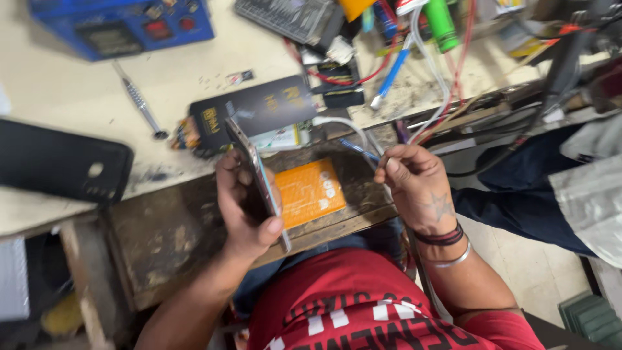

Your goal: The person pries the back cover off a light blue smartphone, removes the back panel and battery, and works on the internal components with a screwdriver on a cluttered repair bench, manipulating small parts inside the opened phone.

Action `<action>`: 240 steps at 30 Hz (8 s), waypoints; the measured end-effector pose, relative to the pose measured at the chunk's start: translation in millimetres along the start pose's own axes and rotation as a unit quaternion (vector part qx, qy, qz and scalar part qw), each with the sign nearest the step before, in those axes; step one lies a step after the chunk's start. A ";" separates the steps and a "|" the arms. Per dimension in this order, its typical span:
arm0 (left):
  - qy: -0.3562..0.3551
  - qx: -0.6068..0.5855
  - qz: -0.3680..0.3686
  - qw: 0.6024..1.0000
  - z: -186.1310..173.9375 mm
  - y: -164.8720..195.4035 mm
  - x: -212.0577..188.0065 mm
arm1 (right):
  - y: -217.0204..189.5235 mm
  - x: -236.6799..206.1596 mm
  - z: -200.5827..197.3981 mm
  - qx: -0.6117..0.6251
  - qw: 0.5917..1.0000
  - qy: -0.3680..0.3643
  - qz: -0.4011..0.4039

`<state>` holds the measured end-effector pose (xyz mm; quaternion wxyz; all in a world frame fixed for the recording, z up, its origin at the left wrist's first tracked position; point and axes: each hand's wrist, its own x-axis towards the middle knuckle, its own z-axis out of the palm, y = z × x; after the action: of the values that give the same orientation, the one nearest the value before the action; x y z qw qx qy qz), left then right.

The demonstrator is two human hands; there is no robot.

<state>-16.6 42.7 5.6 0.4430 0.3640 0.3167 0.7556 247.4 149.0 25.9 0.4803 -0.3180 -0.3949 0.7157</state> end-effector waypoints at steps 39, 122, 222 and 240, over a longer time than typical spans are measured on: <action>0.166 0.172 0.139 0.961 15.2 -15.7 -6.2 | 38.6 -35.4 98.4 -0.349 0.881 -0.127 -0.292; 0.145 0.246 0.125 0.950 18.6 -6.6 24.9 | -2.7 8.7 115.6 -0.515 0.814 -0.181 -0.198; 0.259 0.131 0.141 0.946 -36.1 1.5 -44.5 | 129.7 153.4 411.7 -0.578 0.617 -0.414 -0.336; 0.173 -0.070 -0.116 0.976 -32.6 26.3 -53.4 | -27.5 38.1 223.3 -0.554 0.700 -0.361 -0.272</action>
<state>-36.9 -21.2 -5.2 0.4909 0.1569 0.3747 0.7707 60.2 133.0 155.4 0.2118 -0.1232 -0.9323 0.2661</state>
